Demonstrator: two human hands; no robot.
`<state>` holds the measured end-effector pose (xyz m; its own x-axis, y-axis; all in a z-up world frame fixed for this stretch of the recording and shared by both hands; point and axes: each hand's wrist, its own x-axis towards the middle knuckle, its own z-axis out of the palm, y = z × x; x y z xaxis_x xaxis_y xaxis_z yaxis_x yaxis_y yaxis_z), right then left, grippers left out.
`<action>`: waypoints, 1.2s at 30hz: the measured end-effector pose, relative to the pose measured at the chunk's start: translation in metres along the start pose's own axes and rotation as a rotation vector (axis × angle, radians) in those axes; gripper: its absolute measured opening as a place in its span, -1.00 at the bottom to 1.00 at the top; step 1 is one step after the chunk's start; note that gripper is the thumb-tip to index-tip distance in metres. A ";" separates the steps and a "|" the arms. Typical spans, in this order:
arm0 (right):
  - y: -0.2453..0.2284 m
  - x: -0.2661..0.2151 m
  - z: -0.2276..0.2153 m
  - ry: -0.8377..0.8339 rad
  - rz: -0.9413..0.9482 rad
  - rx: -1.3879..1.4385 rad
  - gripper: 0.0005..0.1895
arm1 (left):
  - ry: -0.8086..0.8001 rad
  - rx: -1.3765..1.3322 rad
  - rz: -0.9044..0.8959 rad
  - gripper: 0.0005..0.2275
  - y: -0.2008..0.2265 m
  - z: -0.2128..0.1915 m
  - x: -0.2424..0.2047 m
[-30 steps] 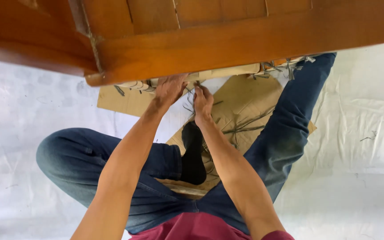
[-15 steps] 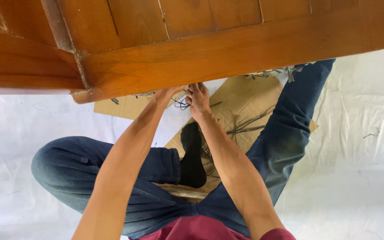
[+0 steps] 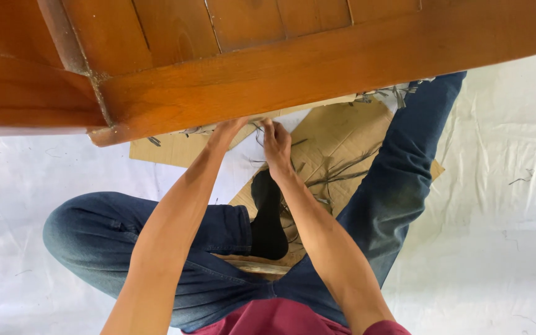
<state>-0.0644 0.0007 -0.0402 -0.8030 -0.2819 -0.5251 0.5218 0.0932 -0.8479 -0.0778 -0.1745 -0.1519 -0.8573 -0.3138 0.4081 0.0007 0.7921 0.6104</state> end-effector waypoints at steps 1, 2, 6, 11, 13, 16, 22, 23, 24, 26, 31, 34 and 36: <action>0.004 -0.006 -0.003 0.001 -0.002 0.000 -0.60 | 0.001 -0.001 0.002 -0.68 0.004 -0.006 0.002; 0.008 -0.013 -0.006 0.022 -0.125 -0.068 -0.62 | 0.015 -0.145 -0.067 -0.72 0.008 -0.012 0.003; -0.024 -0.054 -0.012 0.063 -0.199 -0.320 -0.69 | -0.092 0.636 0.277 -0.70 -0.086 0.051 -0.045; -0.054 -0.046 -0.019 -0.039 -0.296 -0.535 -0.75 | -0.158 0.604 0.187 -0.76 -0.024 -0.003 -0.027; -0.071 -0.028 -0.020 -0.081 -0.243 -0.584 -0.74 | -0.143 0.626 0.190 -0.75 0.014 -0.027 -0.013; -0.082 0.017 -0.026 -0.139 -0.448 -0.546 -0.78 | -0.347 0.351 -0.031 -0.76 0.087 -0.069 0.013; -0.034 0.127 -0.037 -0.144 -1.039 -0.978 -0.73 | -0.038 -0.270 -0.191 -0.86 0.139 -0.102 0.019; -0.034 0.130 -0.035 -0.160 -1.074 -1.060 -0.70 | -0.042 -0.246 -0.137 -0.88 0.141 -0.105 0.019; -0.034 0.134 -0.033 -0.177 -1.109 -1.142 -0.66 | -0.047 -0.223 -0.082 -0.89 0.143 -0.107 0.018; -0.042 0.134 -0.028 -0.218 -1.071 -1.141 -0.67 | -0.050 -0.216 -0.054 -0.90 0.141 -0.107 0.017; -0.029 0.173 -0.017 -0.307 -0.945 -1.134 -0.68 | -0.039 -0.121 0.024 -0.91 0.131 -0.100 0.010; 0.000 0.209 -0.023 -0.281 -1.041 -1.025 -0.61 | -0.165 -0.053 0.025 -0.91 0.126 -0.095 0.007; -0.003 0.207 -0.020 -0.199 -1.127 -0.904 -0.60 | -0.222 0.010 -0.020 -0.91 0.131 -0.096 0.007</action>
<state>-0.2381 -0.0384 -0.1475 -0.5639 -0.7281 0.3898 -0.7602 0.2732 -0.5895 -0.0345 -0.1237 -0.0038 -0.9495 -0.2073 0.2354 -0.0219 0.7925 0.6094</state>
